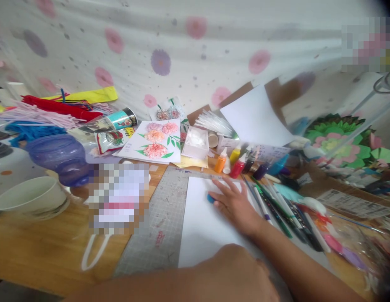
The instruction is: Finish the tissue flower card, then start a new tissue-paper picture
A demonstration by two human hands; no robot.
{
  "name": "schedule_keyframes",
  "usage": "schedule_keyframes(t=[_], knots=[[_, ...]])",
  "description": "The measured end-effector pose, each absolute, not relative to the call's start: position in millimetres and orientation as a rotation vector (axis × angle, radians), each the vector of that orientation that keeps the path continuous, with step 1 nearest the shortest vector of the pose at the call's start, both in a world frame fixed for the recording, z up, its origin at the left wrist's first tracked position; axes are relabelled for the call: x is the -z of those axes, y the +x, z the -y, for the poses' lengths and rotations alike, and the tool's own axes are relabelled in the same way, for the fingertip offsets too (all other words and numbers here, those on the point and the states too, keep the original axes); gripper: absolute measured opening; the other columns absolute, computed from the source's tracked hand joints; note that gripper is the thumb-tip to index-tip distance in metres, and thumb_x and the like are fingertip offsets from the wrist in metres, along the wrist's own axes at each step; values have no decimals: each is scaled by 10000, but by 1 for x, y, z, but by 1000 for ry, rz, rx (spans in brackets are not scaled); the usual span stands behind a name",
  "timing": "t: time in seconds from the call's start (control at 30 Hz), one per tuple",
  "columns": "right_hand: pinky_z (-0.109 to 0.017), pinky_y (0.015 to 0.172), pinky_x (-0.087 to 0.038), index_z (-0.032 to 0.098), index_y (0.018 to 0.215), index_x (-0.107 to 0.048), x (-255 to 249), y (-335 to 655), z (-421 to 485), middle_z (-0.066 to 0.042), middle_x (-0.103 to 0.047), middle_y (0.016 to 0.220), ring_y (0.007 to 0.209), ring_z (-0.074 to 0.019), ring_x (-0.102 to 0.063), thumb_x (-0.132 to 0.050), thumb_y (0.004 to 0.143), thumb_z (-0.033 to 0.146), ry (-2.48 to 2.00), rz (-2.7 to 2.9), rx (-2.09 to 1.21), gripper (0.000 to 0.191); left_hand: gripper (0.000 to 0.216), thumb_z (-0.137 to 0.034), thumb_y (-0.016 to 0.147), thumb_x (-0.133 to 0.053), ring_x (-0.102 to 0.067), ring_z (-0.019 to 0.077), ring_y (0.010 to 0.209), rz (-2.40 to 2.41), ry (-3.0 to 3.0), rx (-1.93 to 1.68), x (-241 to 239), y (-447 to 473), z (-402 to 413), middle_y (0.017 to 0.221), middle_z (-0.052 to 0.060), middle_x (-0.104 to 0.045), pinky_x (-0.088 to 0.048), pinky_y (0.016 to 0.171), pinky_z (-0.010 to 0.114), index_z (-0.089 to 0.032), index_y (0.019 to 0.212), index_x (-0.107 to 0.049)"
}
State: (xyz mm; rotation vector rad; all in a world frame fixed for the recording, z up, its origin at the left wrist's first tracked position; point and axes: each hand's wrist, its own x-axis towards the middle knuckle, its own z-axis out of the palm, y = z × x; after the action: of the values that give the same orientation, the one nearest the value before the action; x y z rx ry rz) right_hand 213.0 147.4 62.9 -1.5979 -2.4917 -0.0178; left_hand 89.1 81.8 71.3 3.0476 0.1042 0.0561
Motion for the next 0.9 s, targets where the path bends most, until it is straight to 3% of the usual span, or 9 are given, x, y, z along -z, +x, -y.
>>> schedule_keyframes(t=[0.17,0.37,0.9], knots=[[-765,1007,-98,310,1322,-530,-64,211,-139,-4,-245,1543,1424,-378,-148,-306,970,410,-1544,2633,12,428,173,-270,773,-654,-494,156,444,-93,3049,-206,-65,89,-82,580,19,-574,-194,306,259,-182,638,-589],[-794,971,-79,323,1361,-479,-65,218,-132,-37,-186,1560,1420,-420,-105,-301,909,625,-1462,2717,70,572,191,-276,744,-691,-490,154,426,-99,3063,-311,-63,87,-82,563,12,-567,-170,294,265,-181,621,-580],[-758,1023,-89,337,1289,-557,-60,234,-143,-8,-329,1514,1417,-358,-198,-294,967,474,-1614,2508,-75,437,87,-236,758,-635,-586,206,586,-81,3057,-51,-72,88,-82,713,84,-656,-246,330,274,-177,695,-620]])
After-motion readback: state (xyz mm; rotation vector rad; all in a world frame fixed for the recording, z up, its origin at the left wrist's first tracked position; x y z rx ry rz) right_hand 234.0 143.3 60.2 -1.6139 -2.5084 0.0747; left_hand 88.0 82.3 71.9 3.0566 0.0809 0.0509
